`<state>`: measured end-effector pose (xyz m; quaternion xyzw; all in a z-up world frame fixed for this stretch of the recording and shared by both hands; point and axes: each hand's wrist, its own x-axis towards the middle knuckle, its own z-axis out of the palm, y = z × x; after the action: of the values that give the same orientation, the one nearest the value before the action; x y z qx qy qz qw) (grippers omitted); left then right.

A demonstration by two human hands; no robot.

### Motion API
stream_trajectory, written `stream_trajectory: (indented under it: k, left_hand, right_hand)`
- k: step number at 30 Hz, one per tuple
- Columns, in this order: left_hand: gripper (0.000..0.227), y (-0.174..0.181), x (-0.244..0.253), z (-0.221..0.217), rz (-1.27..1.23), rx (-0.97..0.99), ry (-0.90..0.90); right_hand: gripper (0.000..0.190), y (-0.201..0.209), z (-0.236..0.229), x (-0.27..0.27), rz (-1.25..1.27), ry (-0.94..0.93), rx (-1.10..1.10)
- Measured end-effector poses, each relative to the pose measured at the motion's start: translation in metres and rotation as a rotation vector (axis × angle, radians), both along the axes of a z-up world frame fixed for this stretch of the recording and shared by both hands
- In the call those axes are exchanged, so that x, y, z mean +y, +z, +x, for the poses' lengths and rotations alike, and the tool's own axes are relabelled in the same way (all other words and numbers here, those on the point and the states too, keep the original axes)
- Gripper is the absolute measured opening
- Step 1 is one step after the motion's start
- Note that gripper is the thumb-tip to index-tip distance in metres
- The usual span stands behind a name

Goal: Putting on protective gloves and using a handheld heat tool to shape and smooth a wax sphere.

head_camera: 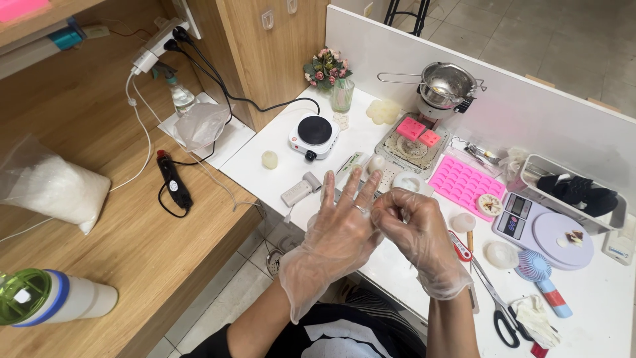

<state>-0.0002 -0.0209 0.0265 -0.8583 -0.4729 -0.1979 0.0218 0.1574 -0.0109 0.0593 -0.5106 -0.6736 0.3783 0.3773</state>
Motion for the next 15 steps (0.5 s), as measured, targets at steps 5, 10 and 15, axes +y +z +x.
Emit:
stream_trajectory:
  k: [5,10,15]
  left_hand:
    - [0.043,0.004,-0.002,0.000,0.093,-0.064,-0.022]
    - [0.039,0.006,-0.002,0.002,0.050,-0.086,0.033]
    - [0.021,0.011,-0.002,0.000,0.051,-0.006,0.057]
  right_hand:
    - [0.009,0.007,0.000,-0.006,0.031,0.026,0.034]
    - [0.012,0.011,-0.006,-0.009,0.080,0.031,0.034]
    - [0.017,0.004,-0.002,-0.003,0.140,0.025,0.086]
